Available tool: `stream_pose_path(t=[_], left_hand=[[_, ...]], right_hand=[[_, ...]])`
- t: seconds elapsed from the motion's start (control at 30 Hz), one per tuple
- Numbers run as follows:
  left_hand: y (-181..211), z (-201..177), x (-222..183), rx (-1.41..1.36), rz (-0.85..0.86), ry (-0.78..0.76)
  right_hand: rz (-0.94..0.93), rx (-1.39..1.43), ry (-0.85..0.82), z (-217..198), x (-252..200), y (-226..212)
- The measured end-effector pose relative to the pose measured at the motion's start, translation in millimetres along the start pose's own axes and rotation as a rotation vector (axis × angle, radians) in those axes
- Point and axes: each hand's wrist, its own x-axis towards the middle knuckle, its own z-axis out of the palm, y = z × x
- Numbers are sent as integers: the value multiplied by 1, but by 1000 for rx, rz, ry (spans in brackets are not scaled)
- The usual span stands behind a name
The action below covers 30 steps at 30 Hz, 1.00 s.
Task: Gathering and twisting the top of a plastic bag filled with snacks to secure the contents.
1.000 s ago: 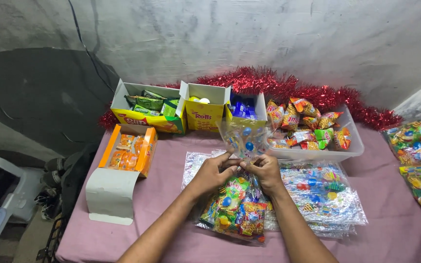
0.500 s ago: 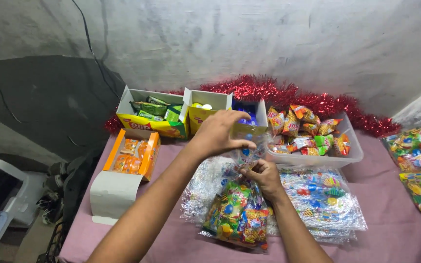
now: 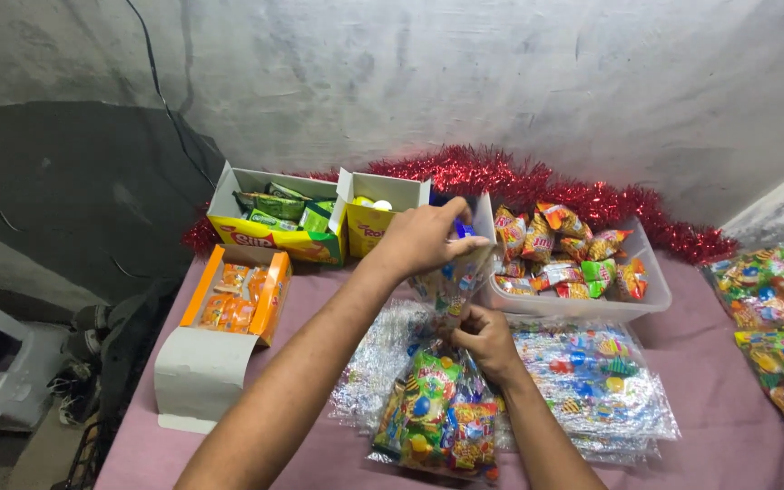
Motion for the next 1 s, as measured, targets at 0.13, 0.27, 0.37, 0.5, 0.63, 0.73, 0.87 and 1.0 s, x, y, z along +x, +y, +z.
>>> stream_pose_path(t=[0.13,0.27,0.37,0.5,0.63,0.73,0.87,1.0], left_hand=[[-2,43,25,42,88,3],[-7,69,44,226,109,120],[8,42,37,171,68,79],[7,50,42,173,66,-9],[2,81,60,281,148,27],[-4,93,65,302,195,50],[7,72,48,257,170,153],[15,33,19,142,155,215]], right_hand=[[9,3,14,12,-4,-17],[-5,22,5,7,-5,-11],[-30,33,-5,13,-4,-29],[-34,78,-38,16,-4,-36],[-33,43,-58,9,-4,-15],[-32,31,-84,15,-9,-19],[13,18,-37,12,-8,-23],[22,112,8,-6,-1,0]])
